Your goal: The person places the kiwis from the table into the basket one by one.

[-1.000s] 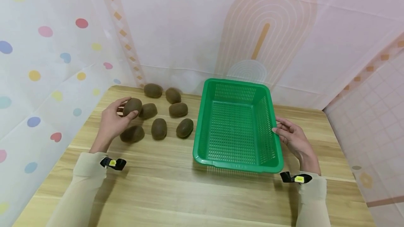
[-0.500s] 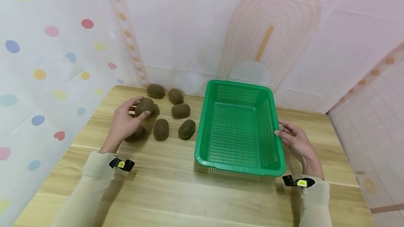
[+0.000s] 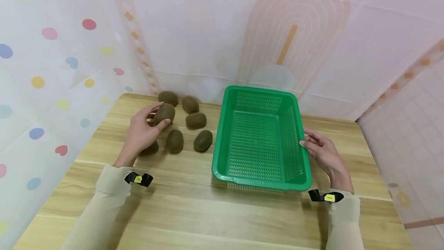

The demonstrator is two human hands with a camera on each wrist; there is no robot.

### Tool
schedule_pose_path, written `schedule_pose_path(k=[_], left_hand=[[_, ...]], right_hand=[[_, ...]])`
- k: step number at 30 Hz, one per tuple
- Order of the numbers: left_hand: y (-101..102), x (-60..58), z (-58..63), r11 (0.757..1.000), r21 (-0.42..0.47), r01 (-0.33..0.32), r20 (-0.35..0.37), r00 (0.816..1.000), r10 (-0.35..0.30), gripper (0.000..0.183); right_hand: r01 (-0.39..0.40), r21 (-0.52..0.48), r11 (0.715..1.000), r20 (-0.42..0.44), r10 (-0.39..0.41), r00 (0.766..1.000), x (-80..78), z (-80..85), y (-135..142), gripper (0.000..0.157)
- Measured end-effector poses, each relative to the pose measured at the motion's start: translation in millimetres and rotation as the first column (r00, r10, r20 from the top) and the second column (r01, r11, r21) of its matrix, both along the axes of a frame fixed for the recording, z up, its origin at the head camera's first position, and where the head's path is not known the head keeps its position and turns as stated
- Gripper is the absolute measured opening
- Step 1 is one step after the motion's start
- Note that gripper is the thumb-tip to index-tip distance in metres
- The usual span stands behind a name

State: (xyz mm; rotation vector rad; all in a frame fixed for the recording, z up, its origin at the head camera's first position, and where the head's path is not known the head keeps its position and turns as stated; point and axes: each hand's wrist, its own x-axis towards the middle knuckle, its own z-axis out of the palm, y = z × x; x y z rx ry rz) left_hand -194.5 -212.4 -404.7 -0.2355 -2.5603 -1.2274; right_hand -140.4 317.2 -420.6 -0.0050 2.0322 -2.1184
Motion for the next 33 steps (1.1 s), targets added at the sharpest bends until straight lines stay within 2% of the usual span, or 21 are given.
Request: schedule_pose_path(k=[20, 25, 33], left_hand=[[24.4, 2.7, 3.2, 0.994, 0.071, 0.079, 0.003, 0.997, -0.08, 0.054], [32.1, 3.9, 6.3, 0.994, 0.065, 0.091, -0.001, 0.996, -0.091, 0.053], [45.4, -0.6, 7.5, 0.991, 0.052, 0.123, -0.011, 0.992, -0.123, 0.052]], right_hand=[[-0.009, 0.023, 1.0, 0.0, 0.009, 1.0, -0.7, 4.4, -1.3, 0.065], [-0.022, 0.023, 0.999, -0.005, 0.022, 1.0, -1.0, 4.2, -2.6, 0.065], [-0.016, 0.02, 1.0, 0.004, 0.016, 1.0, 0.8, 3.9, -0.7, 0.065]])
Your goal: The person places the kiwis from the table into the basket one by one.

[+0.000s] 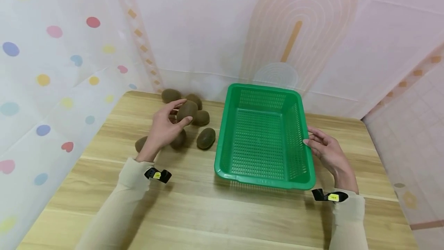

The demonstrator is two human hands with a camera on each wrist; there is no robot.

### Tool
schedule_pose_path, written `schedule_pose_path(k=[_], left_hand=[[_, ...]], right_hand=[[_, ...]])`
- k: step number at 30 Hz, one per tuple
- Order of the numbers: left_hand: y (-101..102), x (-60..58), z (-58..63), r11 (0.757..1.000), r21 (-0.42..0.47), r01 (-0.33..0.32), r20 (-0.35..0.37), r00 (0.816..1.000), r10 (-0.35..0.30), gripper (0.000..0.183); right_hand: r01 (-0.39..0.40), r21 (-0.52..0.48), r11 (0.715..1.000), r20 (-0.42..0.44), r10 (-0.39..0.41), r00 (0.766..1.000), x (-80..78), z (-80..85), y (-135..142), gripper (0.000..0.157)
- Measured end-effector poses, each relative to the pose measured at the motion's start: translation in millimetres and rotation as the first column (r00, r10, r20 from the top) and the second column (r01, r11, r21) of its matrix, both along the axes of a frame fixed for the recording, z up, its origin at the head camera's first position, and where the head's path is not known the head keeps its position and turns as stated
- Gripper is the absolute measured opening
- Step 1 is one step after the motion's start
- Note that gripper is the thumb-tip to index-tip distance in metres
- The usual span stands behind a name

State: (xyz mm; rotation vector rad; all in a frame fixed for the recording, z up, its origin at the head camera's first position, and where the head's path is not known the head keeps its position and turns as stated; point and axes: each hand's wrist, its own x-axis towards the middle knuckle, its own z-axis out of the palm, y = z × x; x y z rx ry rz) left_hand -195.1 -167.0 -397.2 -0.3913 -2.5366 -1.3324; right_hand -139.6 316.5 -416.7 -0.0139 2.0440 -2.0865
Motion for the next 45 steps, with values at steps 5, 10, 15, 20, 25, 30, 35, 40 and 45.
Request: schedule_pose_path(k=[5, 10, 15, 20, 25, 30, 35, 40, 45], left_hand=[[5.3, 0.0, 3.0, 1.0, 0.014, 0.007, 0.012, 1.0, -0.007, 0.053], [11.5, -1.7, 6.0, 0.999, 0.04, 0.026, 0.016, 1.0, -0.026, 0.053], [17.4, -3.9, 9.3, 0.999, 0.029, 0.026, 0.011, 1.0, -0.027, 0.053], [23.8, -5.3, 11.7, 0.999, 0.028, 0.039, 0.013, 0.999, -0.04, 0.052], [30.9, -5.7, 11.7, 0.998, 0.034, 0.058, 0.015, 0.998, -0.059, 0.052], [37.3, -6.6, 12.8, 0.997, 0.037, 0.063, 0.015, 0.998, -0.063, 0.051], [44.9, -9.8, 14.0, 0.996, 0.038, 0.087, 0.01, 0.996, -0.087, 0.052], [54.7, -12.7, 15.6, 0.993, 0.035, 0.108, -0.002, 0.994, -0.108, 0.053], [62.8, -13.2, 16.9, 0.993, 0.022, 0.113, 0.026, 0.993, -0.114, 0.054]], right_hand=[[0.011, 0.018, 1.0, 0.017, -0.012, 1.0, -0.7, -0.7, -2.7, 0.066], [-0.005, 0.014, 1.0, 0.0, 0.005, 1.0, -3.7, -1.3, -4.3, 0.066], [-0.018, -0.001, 1.0, -0.002, 0.018, 1.0, -6.5, -2.3, -5.8, 0.066], [-0.02, -0.001, 1.0, -0.007, 0.02, 1.0, -7.1, -3.5, -6.7, 0.065], [-0.009, -0.014, 1.0, -0.01, 0.009, 1.0, -6.7, -4.6, -5.2, 0.063], [0.005, -0.023, 1.0, 0.0, -0.005, 1.0, -5.9, -4.6, -4.7, 0.066], [-0.007, -0.027, 1.0, -0.002, 0.007, 1.0, -4.9, -3.3, -3.1, 0.065], [-0.012, -0.02, 1.0, -0.008, 0.011, 1.0, -3.4, -1.9, -1.1, 0.064], [-0.003, -0.03, 1.0, 0.013, 0.003, 1.0, -0.1, -2.6, -2.3, 0.066]])
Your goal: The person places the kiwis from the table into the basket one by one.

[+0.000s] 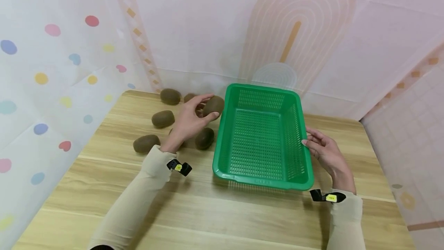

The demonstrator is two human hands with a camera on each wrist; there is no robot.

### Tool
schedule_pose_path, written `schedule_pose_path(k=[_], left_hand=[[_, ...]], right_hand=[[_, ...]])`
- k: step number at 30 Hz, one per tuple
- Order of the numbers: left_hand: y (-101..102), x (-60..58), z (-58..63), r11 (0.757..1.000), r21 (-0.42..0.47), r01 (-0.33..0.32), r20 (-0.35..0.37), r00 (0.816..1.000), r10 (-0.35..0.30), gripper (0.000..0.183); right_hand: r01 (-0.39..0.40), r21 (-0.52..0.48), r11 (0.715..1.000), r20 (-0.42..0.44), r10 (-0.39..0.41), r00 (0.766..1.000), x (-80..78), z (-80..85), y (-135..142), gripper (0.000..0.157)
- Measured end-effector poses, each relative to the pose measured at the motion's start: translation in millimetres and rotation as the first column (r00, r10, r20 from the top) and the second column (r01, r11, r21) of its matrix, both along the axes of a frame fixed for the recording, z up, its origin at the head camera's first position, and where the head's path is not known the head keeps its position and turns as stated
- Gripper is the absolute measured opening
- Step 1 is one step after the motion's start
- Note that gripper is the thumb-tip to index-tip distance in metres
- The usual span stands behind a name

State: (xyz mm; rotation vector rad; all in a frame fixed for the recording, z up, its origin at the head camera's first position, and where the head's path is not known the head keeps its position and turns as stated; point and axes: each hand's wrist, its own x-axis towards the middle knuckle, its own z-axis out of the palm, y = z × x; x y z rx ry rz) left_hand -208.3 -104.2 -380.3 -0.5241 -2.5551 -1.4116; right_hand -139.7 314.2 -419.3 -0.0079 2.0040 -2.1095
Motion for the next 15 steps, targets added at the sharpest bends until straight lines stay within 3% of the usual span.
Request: schedule_pose_path(k=[6, 15], left_hand=[[10.3, -1.1, 1.9, 1.0, 0.014, 0.015, 0.032, 0.999, -0.016, 0.054], [22.0, -5.6, 5.5, 0.998, 0.0, 0.067, 0.002, 0.998, -0.067, 0.052]], right_hand=[[0.014, 0.002, 1.0, -0.008, -0.014, 1.0, 0.5, -0.8, -0.9, 0.066], [0.01, 0.025, 1.0, -0.004, -0.009, 1.0, -1.7, -0.8, -2.6, 0.065]])
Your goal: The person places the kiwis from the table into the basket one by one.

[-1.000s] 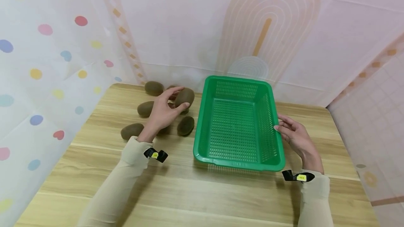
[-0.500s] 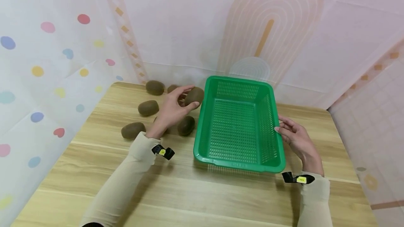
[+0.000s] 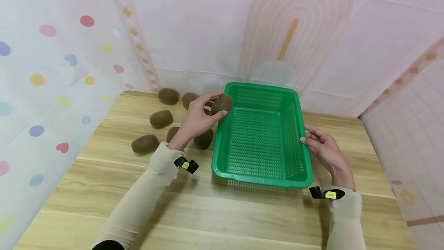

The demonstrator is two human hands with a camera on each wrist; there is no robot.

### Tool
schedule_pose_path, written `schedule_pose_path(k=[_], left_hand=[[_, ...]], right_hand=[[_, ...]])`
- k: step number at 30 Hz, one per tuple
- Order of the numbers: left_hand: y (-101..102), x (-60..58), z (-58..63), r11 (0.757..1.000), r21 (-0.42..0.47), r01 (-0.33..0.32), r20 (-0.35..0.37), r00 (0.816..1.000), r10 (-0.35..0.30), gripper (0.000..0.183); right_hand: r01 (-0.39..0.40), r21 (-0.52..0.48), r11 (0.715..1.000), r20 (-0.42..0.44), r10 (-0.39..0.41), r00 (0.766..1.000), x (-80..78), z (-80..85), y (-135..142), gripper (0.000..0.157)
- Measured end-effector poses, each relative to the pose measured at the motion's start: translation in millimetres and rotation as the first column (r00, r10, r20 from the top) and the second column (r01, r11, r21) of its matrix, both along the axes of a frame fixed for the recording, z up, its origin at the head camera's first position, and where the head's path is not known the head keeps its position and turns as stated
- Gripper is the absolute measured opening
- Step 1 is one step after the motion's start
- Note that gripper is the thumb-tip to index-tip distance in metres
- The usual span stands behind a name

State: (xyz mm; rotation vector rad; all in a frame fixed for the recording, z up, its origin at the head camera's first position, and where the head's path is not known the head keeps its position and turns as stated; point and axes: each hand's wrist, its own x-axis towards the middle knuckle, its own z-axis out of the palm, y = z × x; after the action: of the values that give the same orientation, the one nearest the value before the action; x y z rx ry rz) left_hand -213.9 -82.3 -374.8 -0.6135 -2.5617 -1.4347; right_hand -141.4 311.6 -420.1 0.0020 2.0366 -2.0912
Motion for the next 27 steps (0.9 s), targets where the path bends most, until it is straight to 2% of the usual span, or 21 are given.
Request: schedule_pose_path(k=[12, 21, 27], left_hand=[[11.4, -0.6, 3.8, 0.996, -0.024, 0.081, -0.053, 0.995, -0.082, 0.055], [18.6, 0.2, 6.3, 0.994, -0.043, 0.104, -0.033, 0.994, -0.105, 0.055], [20.4, 0.4, 7.3, 0.992, -0.059, 0.112, -0.014, 0.993, -0.113, 0.053]], right_hand=[[-0.015, -0.024, 1.0, -0.005, 0.015, 1.0, 0.0, 2.9, -5.3, 0.069], [-0.024, -0.039, 0.999, -0.013, 0.023, 1.0, -0.4, 2.7, -6.4, 0.068], [-0.001, -0.018, 1.0, 0.003, 0.001, 1.0, -0.7, 3.6, -7.3, 0.067]])
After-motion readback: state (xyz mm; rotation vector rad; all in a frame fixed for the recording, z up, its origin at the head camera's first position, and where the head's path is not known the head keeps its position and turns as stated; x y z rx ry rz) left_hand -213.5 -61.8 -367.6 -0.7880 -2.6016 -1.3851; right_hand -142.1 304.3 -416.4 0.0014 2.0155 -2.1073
